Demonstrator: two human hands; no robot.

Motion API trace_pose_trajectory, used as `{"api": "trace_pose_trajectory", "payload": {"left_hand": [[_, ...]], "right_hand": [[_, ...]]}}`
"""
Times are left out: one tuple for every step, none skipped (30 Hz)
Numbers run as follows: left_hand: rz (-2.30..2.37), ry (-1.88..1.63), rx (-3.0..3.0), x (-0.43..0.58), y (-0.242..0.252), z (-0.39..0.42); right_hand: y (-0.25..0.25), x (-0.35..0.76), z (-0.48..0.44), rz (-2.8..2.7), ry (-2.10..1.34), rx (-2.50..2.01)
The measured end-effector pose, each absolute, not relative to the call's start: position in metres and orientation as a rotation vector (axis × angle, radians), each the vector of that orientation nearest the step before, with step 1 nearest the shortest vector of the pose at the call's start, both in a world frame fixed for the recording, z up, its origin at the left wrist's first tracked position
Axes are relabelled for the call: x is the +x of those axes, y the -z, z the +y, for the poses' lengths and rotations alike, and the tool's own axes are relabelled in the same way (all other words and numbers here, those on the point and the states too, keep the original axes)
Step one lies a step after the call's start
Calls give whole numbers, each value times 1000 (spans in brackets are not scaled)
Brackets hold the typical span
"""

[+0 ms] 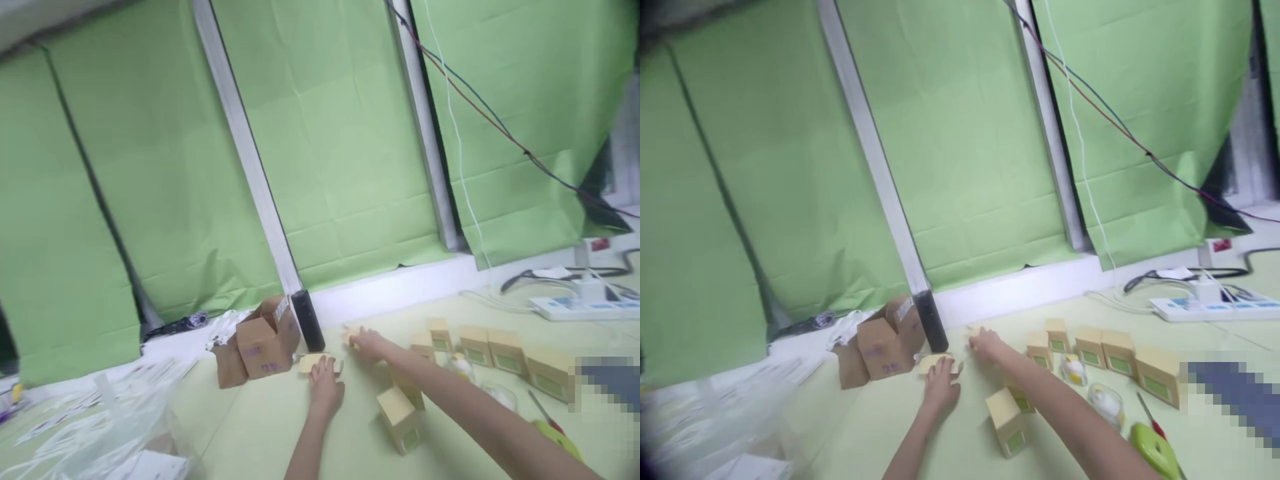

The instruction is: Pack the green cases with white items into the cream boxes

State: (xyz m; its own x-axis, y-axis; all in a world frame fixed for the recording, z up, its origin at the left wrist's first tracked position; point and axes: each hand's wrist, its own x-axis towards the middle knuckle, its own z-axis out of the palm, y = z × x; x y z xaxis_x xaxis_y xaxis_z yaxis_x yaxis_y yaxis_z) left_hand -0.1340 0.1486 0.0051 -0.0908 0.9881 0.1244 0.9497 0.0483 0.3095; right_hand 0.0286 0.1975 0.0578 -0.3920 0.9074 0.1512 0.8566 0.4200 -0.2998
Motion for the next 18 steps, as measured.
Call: {"api": "trace_pose_trajectory", "payload": {"left_hand": [[2163, -443, 2059, -136, -2, 140], [2135, -407, 2082, -139, 0, 130], [2107, -376, 2106, -142, 1, 118], [2087, -361, 2130, -146, 1, 106], [2068, -357, 2154, -151, 1, 93], [2053, -354, 2176, -156, 0, 81], [2057, -358, 2191, -162, -2, 71], [2081, -367, 2194, -166, -4, 63], [2127, -387, 2184, -170, -6, 59], [2186, -421, 2165, -173, -8, 59], [2249, -466, 2140, -175, -11, 64], [2301, -523, 2119, -176, -14, 72], [2333, -585, 2107, -176, -17, 83], [2336, -634, 2107, -175, -19, 95], [2316, -663, 2122, -174, -20, 108], [2276, -675, 2147, -173, -21, 120], [2227, -681, 2173, -171, -20, 129], [2183, -687, 2192, -169, -18, 136]], "right_hand": [[-57, 24, 195, -2450, -269, -1512], [-57, 20, 192, -2502, -288, -1493], [-57, 15, 187, -2543, -303, -1471], [-58, 10, 180, -2573, -306, -1448], [-59, 4, 170, -2596, -300, -1422], [-60, -1, 159, -2612, -282, -1398], [-61, -6, 146, -2623, -259, -1377], [-61, -9, 131, -2634, -239, -1357], [-61, -12, 116, -2642, -222, -1341], [-61, -12, 101, -2643, -209, -1323], [-62, -10, 87, -2638, -196, -1308], [-63, -5, 74, -2626, -181, -1289], [-65, 2, 62, -2610, -165, -1263], [-68, 12, 53, -2589, -147, -1235], [-72, 25, 45, -2565, -131, -1206], [-77, 41, 40, -2539, -119, -1185], [-81, 59, 36, -2508, -112, -1185], [-85, 79, 35, -2470, -106, -1214]]}}
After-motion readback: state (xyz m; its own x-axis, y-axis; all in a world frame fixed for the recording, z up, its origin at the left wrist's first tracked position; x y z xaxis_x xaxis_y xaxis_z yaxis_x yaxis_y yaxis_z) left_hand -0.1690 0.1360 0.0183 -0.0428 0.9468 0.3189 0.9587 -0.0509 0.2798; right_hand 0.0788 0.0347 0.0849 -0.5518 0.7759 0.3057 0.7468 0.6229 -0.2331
